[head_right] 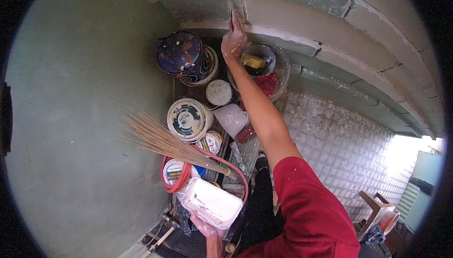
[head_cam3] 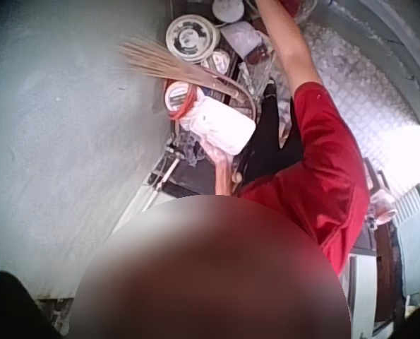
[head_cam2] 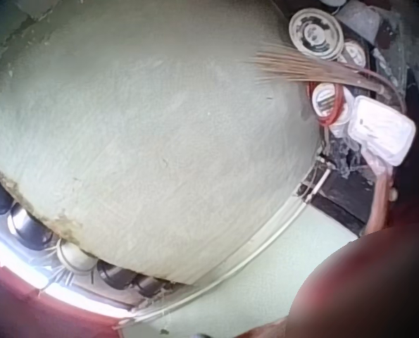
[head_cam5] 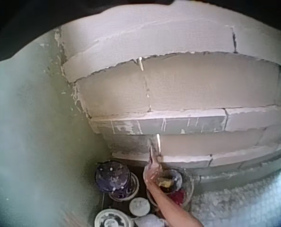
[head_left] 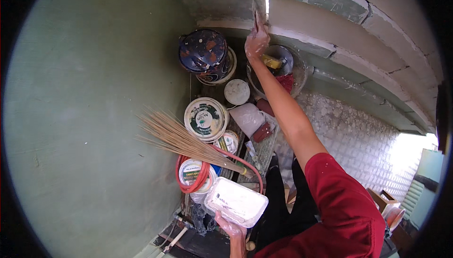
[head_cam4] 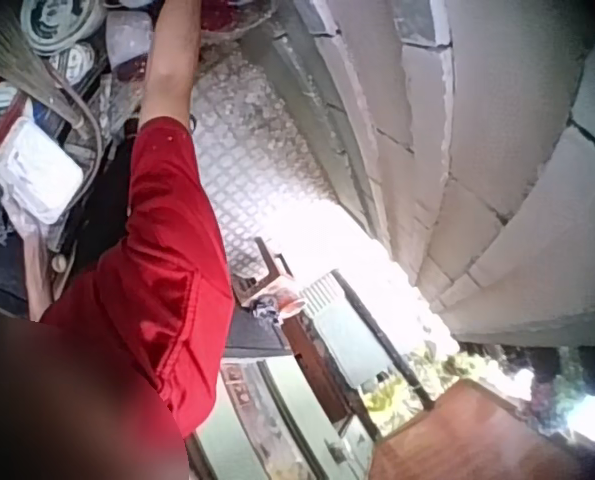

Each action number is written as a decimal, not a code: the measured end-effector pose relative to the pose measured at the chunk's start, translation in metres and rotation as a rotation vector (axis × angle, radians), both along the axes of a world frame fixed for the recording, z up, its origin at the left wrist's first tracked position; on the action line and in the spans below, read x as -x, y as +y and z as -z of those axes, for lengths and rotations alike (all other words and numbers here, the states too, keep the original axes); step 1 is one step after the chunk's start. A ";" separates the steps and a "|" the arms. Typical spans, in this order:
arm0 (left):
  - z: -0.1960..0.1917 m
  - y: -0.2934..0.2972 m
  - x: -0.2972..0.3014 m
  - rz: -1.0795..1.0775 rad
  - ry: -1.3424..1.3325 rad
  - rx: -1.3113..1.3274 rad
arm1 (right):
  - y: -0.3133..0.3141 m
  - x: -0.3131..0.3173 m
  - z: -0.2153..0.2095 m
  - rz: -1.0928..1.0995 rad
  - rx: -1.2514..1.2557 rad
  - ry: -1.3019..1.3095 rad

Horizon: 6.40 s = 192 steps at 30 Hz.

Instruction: Applying plaster or joint compound to a concrete ceiling beam using a putty knife.

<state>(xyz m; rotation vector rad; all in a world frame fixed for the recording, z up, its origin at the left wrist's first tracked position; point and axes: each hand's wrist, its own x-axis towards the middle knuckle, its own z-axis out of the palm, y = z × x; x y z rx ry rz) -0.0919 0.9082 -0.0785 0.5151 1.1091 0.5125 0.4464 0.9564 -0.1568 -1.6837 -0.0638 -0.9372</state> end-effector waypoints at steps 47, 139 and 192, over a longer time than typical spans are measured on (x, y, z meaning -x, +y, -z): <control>-0.068 -0.027 -0.069 0.385 -0.342 0.119 | -0.283 0.320 -0.186 -0.752 -0.806 0.896; 0.071 -0.207 -0.212 0.597 -0.125 0.010 | -0.415 0.180 0.001 -0.528 -1.307 0.577; 0.121 -0.171 -0.161 0.617 0.146 -0.049 | -0.358 0.046 0.063 -0.194 -1.369 0.335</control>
